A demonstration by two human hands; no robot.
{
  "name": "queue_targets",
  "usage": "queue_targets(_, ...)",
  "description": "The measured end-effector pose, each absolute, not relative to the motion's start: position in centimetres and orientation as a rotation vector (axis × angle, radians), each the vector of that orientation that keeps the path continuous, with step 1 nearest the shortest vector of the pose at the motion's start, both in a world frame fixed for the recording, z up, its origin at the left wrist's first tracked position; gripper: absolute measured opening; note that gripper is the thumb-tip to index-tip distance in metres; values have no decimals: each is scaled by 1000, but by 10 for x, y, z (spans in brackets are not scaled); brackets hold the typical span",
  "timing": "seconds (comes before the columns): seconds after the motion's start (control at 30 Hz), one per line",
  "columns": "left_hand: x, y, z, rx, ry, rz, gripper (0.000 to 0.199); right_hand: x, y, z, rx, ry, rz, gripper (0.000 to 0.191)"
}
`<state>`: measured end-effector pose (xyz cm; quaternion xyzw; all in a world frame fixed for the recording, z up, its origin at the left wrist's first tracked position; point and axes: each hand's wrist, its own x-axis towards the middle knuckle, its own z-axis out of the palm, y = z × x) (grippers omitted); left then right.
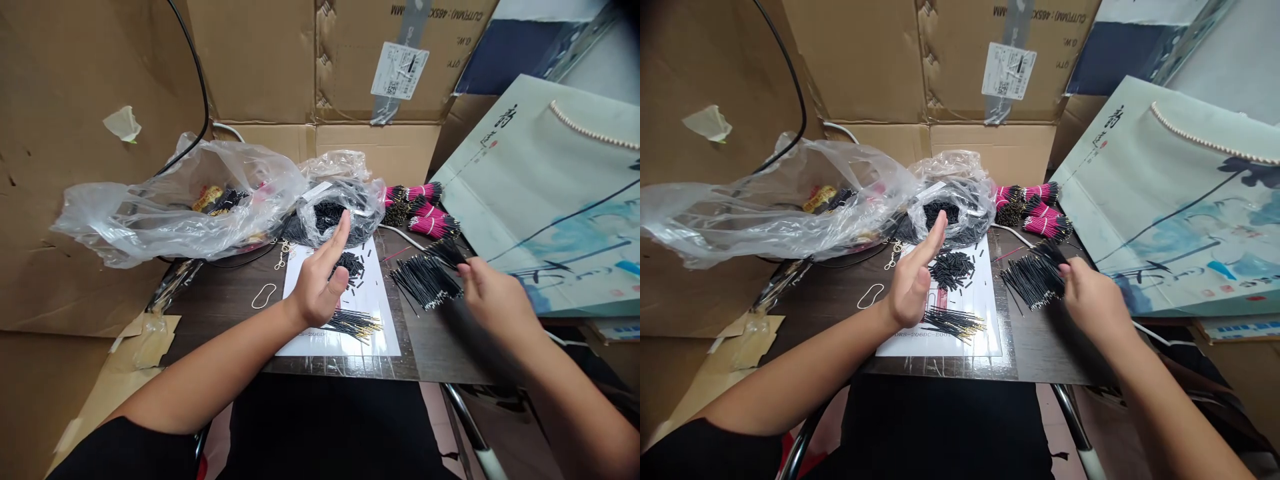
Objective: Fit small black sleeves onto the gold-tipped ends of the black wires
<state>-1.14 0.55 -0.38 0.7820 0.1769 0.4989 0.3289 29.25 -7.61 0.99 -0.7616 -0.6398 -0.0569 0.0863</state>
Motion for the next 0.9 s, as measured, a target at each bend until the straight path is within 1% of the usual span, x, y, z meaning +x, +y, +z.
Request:
queue_targets(0.07,-11,6,-5,2059,483,1296,63,315,-79,6,-2455,-1870,-336,27)
queue_targets(0.1,-11,5,-5,2069,485,1291,62,321,-80,4,-2462,-1949,-320,29)
queue_targets(0.17,-10,5,-6,2090,474,1280,59,327,-80,-3,-2495,-1968,-397,33)
queue_targets(0.33,-10,8,-9,2092,458,1303,55,319,-79,-17,-2489,-1985,-505,34)
queue_targets(0.57,-11,9,-10,2077,474,1318,54,312,-90,-13,-2506,-1925,-538,40)
queue_targets(0.73,-7,10,-11,2085,489,1341,54,314,-90,-9,-2460,-1920,-462,37)
queue_targets(0.83,-16,9,-1,2121,485,1422,54,308,-86,0,-2430,-1902,-398,35)
queue_targets(0.9,-34,3,12,2098,480,1486,56,302,-88,14,-2351,-1818,-451,33)
